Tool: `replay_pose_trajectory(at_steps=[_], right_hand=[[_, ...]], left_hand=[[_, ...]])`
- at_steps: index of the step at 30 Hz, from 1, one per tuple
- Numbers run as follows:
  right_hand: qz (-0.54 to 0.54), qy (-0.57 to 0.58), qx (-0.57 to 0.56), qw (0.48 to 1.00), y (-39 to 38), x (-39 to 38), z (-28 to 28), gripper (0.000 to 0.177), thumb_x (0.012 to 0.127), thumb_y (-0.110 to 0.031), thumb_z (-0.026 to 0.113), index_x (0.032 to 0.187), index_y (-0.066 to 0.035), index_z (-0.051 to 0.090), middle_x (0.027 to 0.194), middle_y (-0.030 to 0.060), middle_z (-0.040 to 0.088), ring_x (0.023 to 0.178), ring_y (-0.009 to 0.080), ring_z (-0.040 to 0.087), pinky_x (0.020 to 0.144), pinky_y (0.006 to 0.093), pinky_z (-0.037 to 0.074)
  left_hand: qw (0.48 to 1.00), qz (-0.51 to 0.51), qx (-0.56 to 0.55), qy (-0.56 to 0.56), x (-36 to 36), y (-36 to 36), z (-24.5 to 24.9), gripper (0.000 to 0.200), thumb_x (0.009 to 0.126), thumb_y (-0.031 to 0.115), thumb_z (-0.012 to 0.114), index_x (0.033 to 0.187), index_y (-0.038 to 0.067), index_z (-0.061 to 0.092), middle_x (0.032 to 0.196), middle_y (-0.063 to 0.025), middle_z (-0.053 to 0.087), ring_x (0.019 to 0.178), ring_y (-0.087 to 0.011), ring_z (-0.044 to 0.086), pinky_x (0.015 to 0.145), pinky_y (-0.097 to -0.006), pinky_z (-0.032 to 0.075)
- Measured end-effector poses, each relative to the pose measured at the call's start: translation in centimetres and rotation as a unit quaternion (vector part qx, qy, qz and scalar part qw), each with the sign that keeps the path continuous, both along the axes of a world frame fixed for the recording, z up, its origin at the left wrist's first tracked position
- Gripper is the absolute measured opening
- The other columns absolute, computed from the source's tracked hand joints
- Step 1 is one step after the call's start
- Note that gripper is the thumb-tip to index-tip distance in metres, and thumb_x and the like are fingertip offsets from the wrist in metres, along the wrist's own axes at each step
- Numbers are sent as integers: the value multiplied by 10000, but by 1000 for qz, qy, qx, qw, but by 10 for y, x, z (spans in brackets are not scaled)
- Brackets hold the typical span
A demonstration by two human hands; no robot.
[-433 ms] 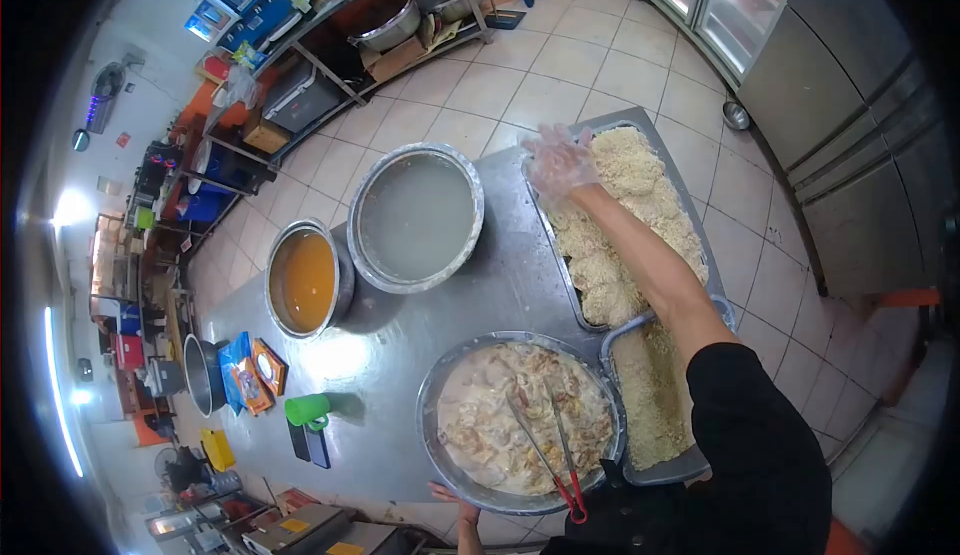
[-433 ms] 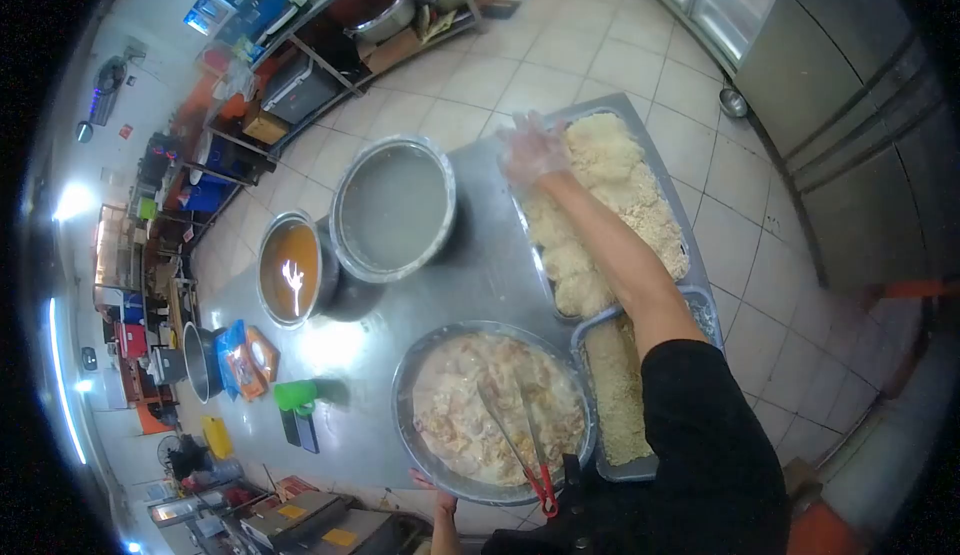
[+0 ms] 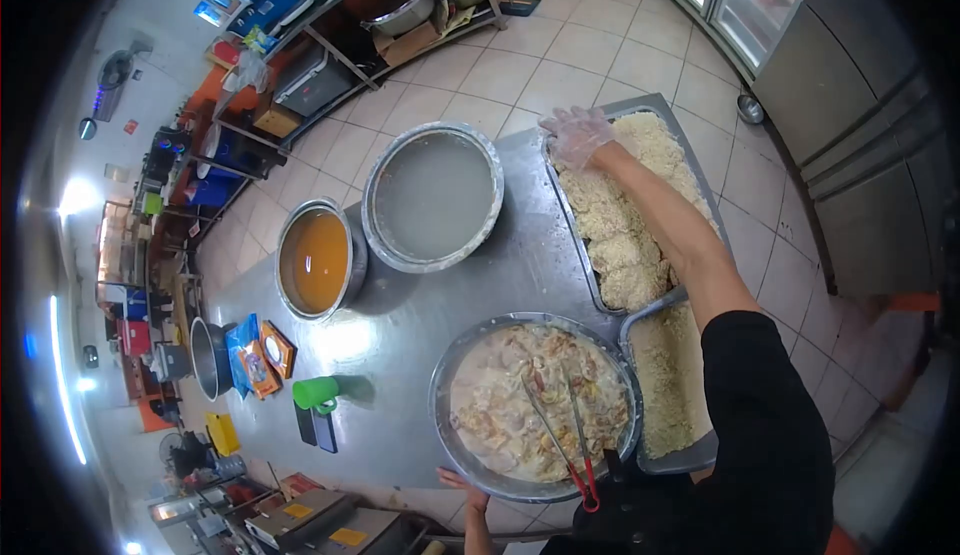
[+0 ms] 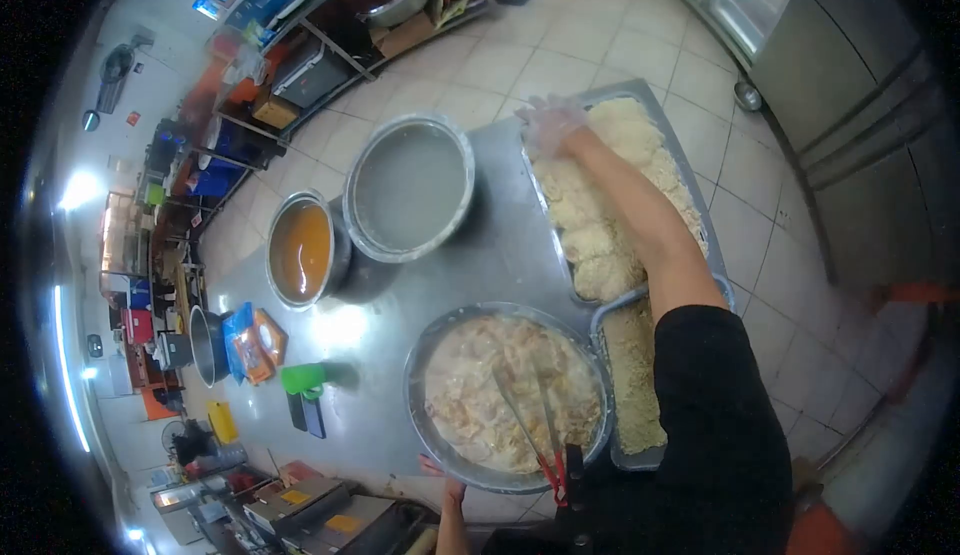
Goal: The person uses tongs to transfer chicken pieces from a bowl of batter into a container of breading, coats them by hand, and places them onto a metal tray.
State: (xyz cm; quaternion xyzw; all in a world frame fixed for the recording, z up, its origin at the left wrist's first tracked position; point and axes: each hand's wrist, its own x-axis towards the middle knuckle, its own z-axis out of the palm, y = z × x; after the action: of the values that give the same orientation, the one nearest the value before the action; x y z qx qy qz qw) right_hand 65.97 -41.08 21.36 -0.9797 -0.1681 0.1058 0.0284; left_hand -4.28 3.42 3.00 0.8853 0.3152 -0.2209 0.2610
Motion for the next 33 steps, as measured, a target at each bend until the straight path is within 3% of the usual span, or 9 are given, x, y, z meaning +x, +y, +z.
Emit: replay_pose_trajectory(at_steps=[11, 14, 19, 22, 24, 27, 29, 31, 33], right_hand=[[0, -43, -9, 999, 6, -14, -3, 600, 1047, -434, 305, 1598, -200, 264, 1669, 81, 245, 1533, 339, 221, 1212, 634, 155], [-54, -69, 2, 996, 4, -25, -11, 611, 1050, -455, 290, 1600, -194, 253, 1671, 99, 227, 1534, 341, 215, 1213, 634, 143], [-68, 0, -2, 998, -5, -32, 1, 617, 1071, -465, 236, 1613, -175, 186, 1682, 106, 190, 1535, 342, 211, 1214, 633, 162], [-103, -17, 36, 994, -16, -61, 46, 585, 1074, -433, 279, 1579, -138, 294, 1644, 126, 291, 1487, 343, 321, 1218, 531, 246], [-108, -141, 311, 934, -50, -90, 23, 492, 1068, -381, 374, 1454, -106, 507, 1390, 175, 586, 1275, 350, 555, 1070, 435, 434], [-145, -288, 288, 902, -70, -206, 56, 271, 1016, -274, 541, 1004, -67, 716, 804, 166, 667, 746, 366, 647, 668, 449, 489], [-236, -243, 359, 869, -88, -302, 46, 233, 959, -216, 614, 832, -21, 628, 690, 212, 608, 627, 424, 583, 557, 490, 430], [-124, -292, 133, 939, -145, -346, -45, 184, 967, -195, 580, 884, -42, 641, 704, 224, 624, 622, 413, 600, 575, 495, 439], [-160, -235, 163, 945, -140, -383, -33, 157, 969, -175, 558, 955, -48, 649, 714, 219, 632, 651, 416, 613, 608, 503, 455]], left_hand=[[996, -92, -3, 17, 9, -12, 19, 1050, 944, 396, 592, 1508, -149, -106, 1473, -426, -384, 1364, -596, -369, 1101, -646, -252], [995, -15, -43, -87, 16, -25, 18, 1037, 950, 401, 574, 1530, -107, -119, 1502, -400, -370, 1355, -589, -390, 1080, -655, -268], [998, -16, -48, 27, 30, -23, 36, 1085, 932, 381, 604, 1548, -44, -182, 1567, -314, -342, 1333, -574, -432, 1063, -659, -277], [996, 6, -75, -47, 37, -33, 46, 1096, 937, 401, 599, 1544, -37, -201, 1585, -288, -329, 1339, -566, -431, 1065, -664, -271], [993, 41, -78, -74, 16, -14, 15, 1127, 928, 444, 604, 1545, -20, -217, 1594, -265, -330, 1337, -577, -424, 1064, -675, -261], [997, -12, -77, -9, 37, -24, 32, 1176, 903, 493, 628, 1552, -4, -216, 1525, -367, -359, 1313, -614, -419, 1057, -686, -253], [998, -16, -62, -25, 40, -35, 34, 1182, 901, 504, 631, 1554, 15, -223, 1473, -431, -372, 1308, -625, -417, 1049, -693, -256], [998, -50, -34, -27, 39, -26, 26, 1181, 902, 508, 630, 1556, 29, -228, 1451, -455, -378, 1310, -623, -417, 1046, -695, -258], [997, 31, -66, 11, 57, -35, 58, 1180, 900, 505, 638, 1563, 80, -240, 1442, -464, -382, 1317, -613, -417, 1043, -702, -256]])
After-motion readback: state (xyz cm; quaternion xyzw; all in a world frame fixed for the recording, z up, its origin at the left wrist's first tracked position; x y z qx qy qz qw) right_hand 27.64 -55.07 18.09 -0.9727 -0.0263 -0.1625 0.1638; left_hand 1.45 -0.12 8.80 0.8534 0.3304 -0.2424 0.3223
